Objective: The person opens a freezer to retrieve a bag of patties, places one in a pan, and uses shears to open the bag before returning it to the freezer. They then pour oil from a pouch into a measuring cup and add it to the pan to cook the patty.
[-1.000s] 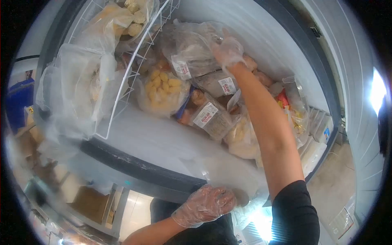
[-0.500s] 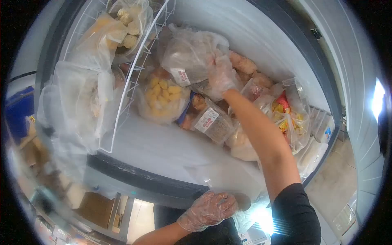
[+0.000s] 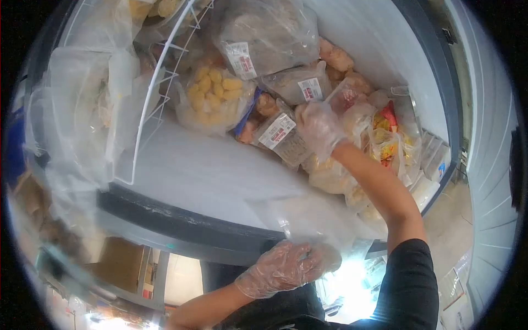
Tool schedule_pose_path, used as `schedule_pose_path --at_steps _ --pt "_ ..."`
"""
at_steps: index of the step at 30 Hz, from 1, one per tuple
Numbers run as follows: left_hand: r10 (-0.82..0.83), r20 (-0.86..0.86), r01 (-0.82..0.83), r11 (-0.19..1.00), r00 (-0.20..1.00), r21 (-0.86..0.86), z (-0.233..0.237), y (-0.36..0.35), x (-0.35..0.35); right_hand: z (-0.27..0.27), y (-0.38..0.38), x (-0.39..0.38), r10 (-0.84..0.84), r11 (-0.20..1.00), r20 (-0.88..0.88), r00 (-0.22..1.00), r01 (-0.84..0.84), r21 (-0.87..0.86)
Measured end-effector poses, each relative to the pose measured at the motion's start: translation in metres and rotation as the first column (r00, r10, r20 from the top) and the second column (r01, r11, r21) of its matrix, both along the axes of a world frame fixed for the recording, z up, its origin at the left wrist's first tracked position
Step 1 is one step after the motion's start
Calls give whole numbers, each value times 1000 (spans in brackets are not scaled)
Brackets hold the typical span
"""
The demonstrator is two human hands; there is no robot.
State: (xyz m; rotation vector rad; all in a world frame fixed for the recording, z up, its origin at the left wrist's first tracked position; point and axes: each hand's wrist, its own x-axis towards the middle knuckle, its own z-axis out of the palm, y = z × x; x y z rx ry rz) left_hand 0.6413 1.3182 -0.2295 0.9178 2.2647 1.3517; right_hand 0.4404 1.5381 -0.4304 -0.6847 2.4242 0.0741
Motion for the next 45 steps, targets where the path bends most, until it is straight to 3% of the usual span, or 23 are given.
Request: schedule_pose_path --at_steps 1,5,7,8,10,11,13,16,20,26,28,30,32,34,35,37,38,40,41,42,43,44,45 --pt "-38 2 38 999 999 1 0 -1 -2 -5 12 24 86 991 96 992 -95 97" --pt "22 46 -22 1000 999 -4 2 1 4 0 19 56 108 976 157 982 -134 169" --pt "-16 75 17 1000 997 -6 -1 4 11 -29 32 88 159 954 -109 981 -125 271" --pt "-22 76 22 1000 997 -5 -3 5 13 -61 52 112 154 955 -107 982 -120 271" --pt "38 3 -38 999 999 1 -3 6 16 -123 99 152 119 991 -284 951 -98 87" --pt "33 8 -33 999 999 5 -1 6 14 -104 86 137 115 991 -279 953 -93 91" --pt "8 -10 -8 1000 1000 -17 0 4 7 -44 39 83 -49 966 150 988 9 259" --pt "57 -57 -59 998 997 -27 -1 7 10 -52 50 73 -7 988 148 989 -15 153" --pt "15 -104 -20 999 994 -44 -7 7 18 -63 61 85 46 981 54 997 -56 184" --pt "9 -129 -14 999 992 -39 -2 8 14 -40 71 89 118 992 -21 993 -117 55" --pt "-14 -62 13 1000 998 -23 2 4 9 -6 50 84 237 971 8 971 -237 4" --pt "-11 -69 10 1000 998 -23 10 0 2 -54 61 113 193 981 272 943 -185 -55" --pt "-12 -79 11 1000 997 -12 8 2 3 -33 -2 113 -155 866 -40 987 116 -487" --pt "-6 -164 -5 998 986 -66 5 4 7 34 -27 72 190 966 268 944 -132 -221" --pt "-9 -159 -2 998 987 -67 4 5 6 15 -27 74 174 971 262 949 -122 -206" --pt "-13 -176 -5 995 984 -102 9 7 4 -23 -25 77 -104 935 323 941 203 -291" --pt "-10 -190 -19 989 982 -150 11 8 3 -25 -17 79 -109 933 323 940 209 -294" --pt "-11 -195 -18 990 981 -143 11 8 0 -7 -10 68 -115 824 10 993 101 -558" --pt "-5 -190 -20 991 982 -130 12 7 -1 -6 -13 78 -122 820 9 993 106 -563" --pt "-8 -196 -18 991 981 -135 12 8 -1 -8 -16 95 -472 779 46 881 441 -446" --pt "-21 -162 -4 989 987 -148 12 8 0 -6 -20 107 -760 607 35 649 729 -318" --pt "-34 -126 13 987 992 -159 13 7 1 -4 -19 117 -763 603 36 645 730 -322" --pt "-37 -126 16 986 991 -164 13 6 3 1 -16 127 -750 643 24 661 738 -204"
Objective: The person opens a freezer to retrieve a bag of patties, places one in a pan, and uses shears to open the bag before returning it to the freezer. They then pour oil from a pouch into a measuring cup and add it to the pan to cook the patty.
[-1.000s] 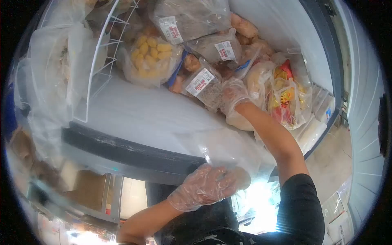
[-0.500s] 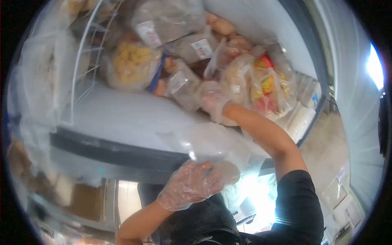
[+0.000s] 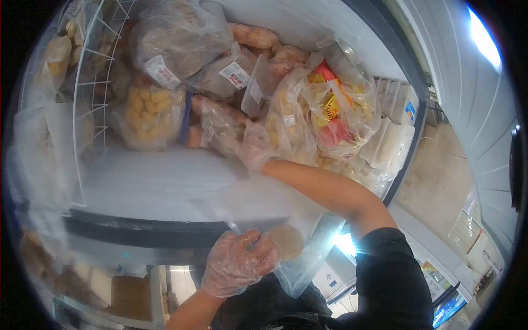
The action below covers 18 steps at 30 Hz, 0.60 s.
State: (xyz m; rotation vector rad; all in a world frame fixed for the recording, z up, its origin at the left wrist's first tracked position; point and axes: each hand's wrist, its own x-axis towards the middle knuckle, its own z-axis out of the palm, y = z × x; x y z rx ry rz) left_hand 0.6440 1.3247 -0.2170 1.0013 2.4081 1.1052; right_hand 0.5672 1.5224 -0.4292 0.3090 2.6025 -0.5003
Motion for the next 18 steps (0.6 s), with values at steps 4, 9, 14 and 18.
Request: schedule_pose_path --at_steps 4,9,14,18 --pt "-19 25 17 998 1000 58 -5 -2 6 49 24 -24 405 913 388 828 -388 -124" --pt "-79 -23 81 994 997 71 -4 -2 -1 -28 46 -6 355 935 471 808 -301 -189" --pt "-8 -33 11 995 999 98 -3 1 0 6 11 -24 490 789 -15 872 -450 -418" --pt "-38 -18 40 996 999 77 -3 -1 0 -11 -25 -39 429 478 -148 891 -363 -799"
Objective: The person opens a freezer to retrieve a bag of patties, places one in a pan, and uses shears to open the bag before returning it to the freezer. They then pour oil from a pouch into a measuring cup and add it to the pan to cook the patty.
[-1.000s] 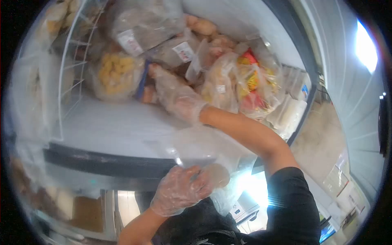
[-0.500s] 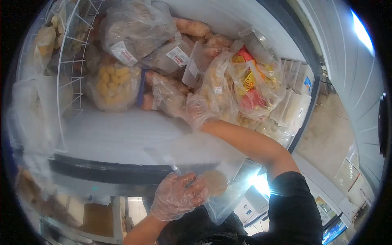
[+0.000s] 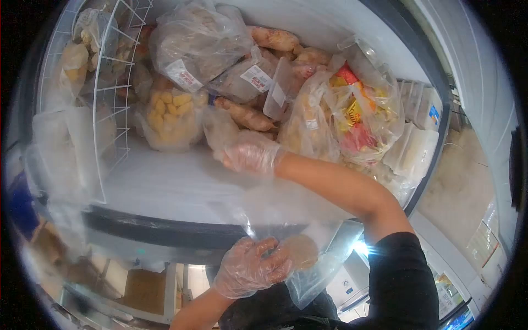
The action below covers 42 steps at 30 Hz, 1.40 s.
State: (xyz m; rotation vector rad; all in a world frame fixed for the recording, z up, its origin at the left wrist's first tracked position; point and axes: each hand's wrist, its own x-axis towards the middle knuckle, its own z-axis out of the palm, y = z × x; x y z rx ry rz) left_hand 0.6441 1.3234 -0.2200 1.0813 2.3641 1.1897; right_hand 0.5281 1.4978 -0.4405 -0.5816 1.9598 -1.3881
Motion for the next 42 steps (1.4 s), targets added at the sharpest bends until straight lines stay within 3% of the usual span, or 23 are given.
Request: schedule_pose_path --at_steps 1,2,3,4,9,11,12,13,14,15,18,21,24,27,29,30,32,33,35,36,38,41,42 --pt "15 -17 -15 1000 1000 6 -2 0 1 -2 -7 -5 -91 949 204 975 147 -279" --pt "39 -32 -39 999 999 12 -2 2 3 1 -9 -3 -86 948 210 974 145 -285" --pt "40 -32 -40 999 999 9 -2 4 6 32 -13 -16 138 988 7 990 -138 70" --pt "29 -18 -29 1000 999 5 -4 4 8 54 -16 -28 403 831 -103 909 -316 458" --pt "43 5 -43 999 999 0 -4 2 7 79 26 -51 277 855 -459 844 1 518" --pt "78 -25 -78 997 997 18 -7 2 10 3 55 -25 416 655 -448 791 81 751" --pt "86 -22 -86 996 996 8 -6 2 9 -9 63 -15 418 664 -450 789 73 744" --pt "80 -17 -79 996 997 29 -6 2 7 -13 68 -8 130 666 -314 940 152 730" --pt "70 -14 -69 996 997 53 -6 1 5 -17 75 -2 -179 641 -147 973 229 732" --pt "74 -16 -73 996 997 48 -6 0 5 -15 82 -1 -177 646 -148 973 228 729" --pt "39 -5 -39 998 999 53 -7 0 5 0 87 -5 118 619 -146 982 42 785" --pt "64 39 -66 997 997 28 -2 -2 2 29 71 -19 3 641 -176 984 133 756" --pt "19 77 -21 1000 997 19 -3 -3 2 8 77 -14 -82 672 -253 964 241 701" --pt "74 84 -77 997 994 30 -1 -3 4 -24 96 -5 -189 726 -164 968 251 640" --pt "111 60 -112 994 992 9 4 -4 6 -13 100 -3 98 783 -99 990 -16 622" --pt "135 51 -134 991 990 -7 2 -6 11 -6 93 3 119 793 -107 987 -29 609" --pt "225 35 -226 974 974 24 -5 -8 23 10 83 18 394 584 -223 891 -55 810" --pt "244 24 -245 969 969 19 -3 -10 26 19 80 17 410 588 -235 881 -59 806" --pt "449 68 -454 880 891 138 0 -16 29 38 80 16 182 697 -150 972 -20 717" --pt "466 59 -469 871 883 144 8 -19 26 38 88 21 200 695 -160 967 -25 718" --pt "603 219 -640 741 767 203 32 -29 23 35 118 38 349 781 -687 638 207 590" --pt "651 259 -698 691 713 186 50 -50 39 75 144 46 99 783 -601 793 310 539" --pt "766 173 -784 590 619 195 66 -49 39 88 151 49 31 787 -610 792 356 503"
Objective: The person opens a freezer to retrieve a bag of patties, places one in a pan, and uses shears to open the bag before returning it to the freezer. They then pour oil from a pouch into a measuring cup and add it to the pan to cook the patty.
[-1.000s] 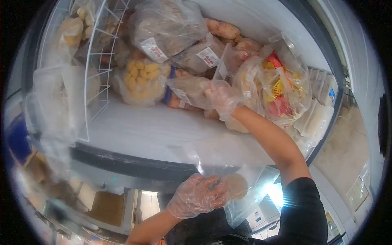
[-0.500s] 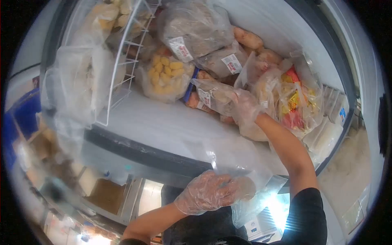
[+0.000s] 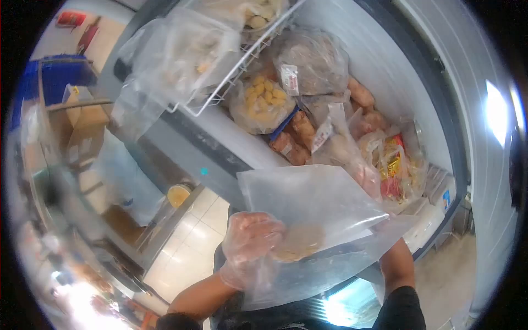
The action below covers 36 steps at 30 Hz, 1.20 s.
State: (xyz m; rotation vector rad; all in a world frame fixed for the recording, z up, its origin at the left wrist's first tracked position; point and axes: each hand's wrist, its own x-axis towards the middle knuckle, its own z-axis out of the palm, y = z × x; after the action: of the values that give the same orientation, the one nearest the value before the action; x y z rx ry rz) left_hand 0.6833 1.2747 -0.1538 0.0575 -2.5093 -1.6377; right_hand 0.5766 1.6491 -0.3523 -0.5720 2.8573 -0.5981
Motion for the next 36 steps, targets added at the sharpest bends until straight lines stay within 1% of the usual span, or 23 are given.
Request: schedule_pose_path --at_steps 1,3,8,10,11,12,14,17,19,20,21,22,24,25,26,27,28,29,30,32,33,35,36 --pt "25 -16 -25 1000 1000 -8 -5 -2 10 15 6 4 -45 999 -27 999 44 -25" --pt "145 -351 -145 989 925 28 -22 -6 41 44 18 12 -114 991 -93 989 106 -86" --pt "310 -250 -325 945 917 -23 47 -10 117 115 27 12 -163 910 -99 982 111 -400" --pt "380 -189 -399 914 905 -71 81 -2 160 149 13 -3 -72 858 -60 996 32 -513" --pt "427 -209 -452 888 880 -86 91 4 184 176 -2 -6 59 991 -485 873 -108 -75" --pt "436 -171 -455 886 884 -94 98 10 208 197 -13 -4 310 929 -755 578 -16 369" --pt "448 -188 -471 876 874 -103 96 -4 246 217 -43 -1 323 941 -809 491 -78 328" --pt "539 -127 -553 807 833 -207 135 13 320 270 -91 23 312 938 -879 361 -263 224" --pt "647 -131 -656 709 751 -259 177 19 351 314 -130 38 262 953 -749 609 -286 100" --pt "705 -209 -735 639 677 -225 186 19 370 333 -155 47 264 949 -765 588 -299 98" --pt "716 -220 -749 629 663 -210 176 14 389 336 -192 55 -63 925 -315 947 -63 -374" --pt "762 -236 -797 563 603 -218 178 11 411 346 -227 66 -194 712 338 921 369 -597" --pt "809 -261 -849 483 527 -216 193 1 447 353 -279 73 38 910 64 997 -8 -415" --pt "846 -267 -887 428 461 -176 201 -6 465 342 -315 79 149 857 -404 903 -322 -403" --pt "879 -267 -919 372 394 -132 207 -9 482 339 -354 87 200 775 -781 592 -583 -243" --pt "880 -272 -921 370 390 -125 199 -10 500 354 -395 102 194 705 -457 868 -447 -550" --pt "898 -322 -954 281 298 -100 175 -15 519 371 -445 124 234 618 -51 971 -189 -763" --pt "908 -365 -979 190 204 -74 165 -19 536 401 -493 148 404 425 438 803 260 -867" --pt "908 -368 -979 189 202 -71 170 -22 551 428 -540 184 292 435 467 835 319 -842" --pt "915 -387 -976 28 113 -217 178 -38 571 419 -622 206 498 332 441 747 306 -892" --pt "914 -390 -976 23 108 -217 174 -39 579 410 -658 212 590 291 456 666 352 -890" --pt "929 -366 -969 -139 -57 -202 162 -45 589 441 -705 268 360 656 386 850 64 -752" --pt "928 -367 -967 -153 -69 -203 161 -47 592 416 -742 267 376 670 380 845 35 -742"
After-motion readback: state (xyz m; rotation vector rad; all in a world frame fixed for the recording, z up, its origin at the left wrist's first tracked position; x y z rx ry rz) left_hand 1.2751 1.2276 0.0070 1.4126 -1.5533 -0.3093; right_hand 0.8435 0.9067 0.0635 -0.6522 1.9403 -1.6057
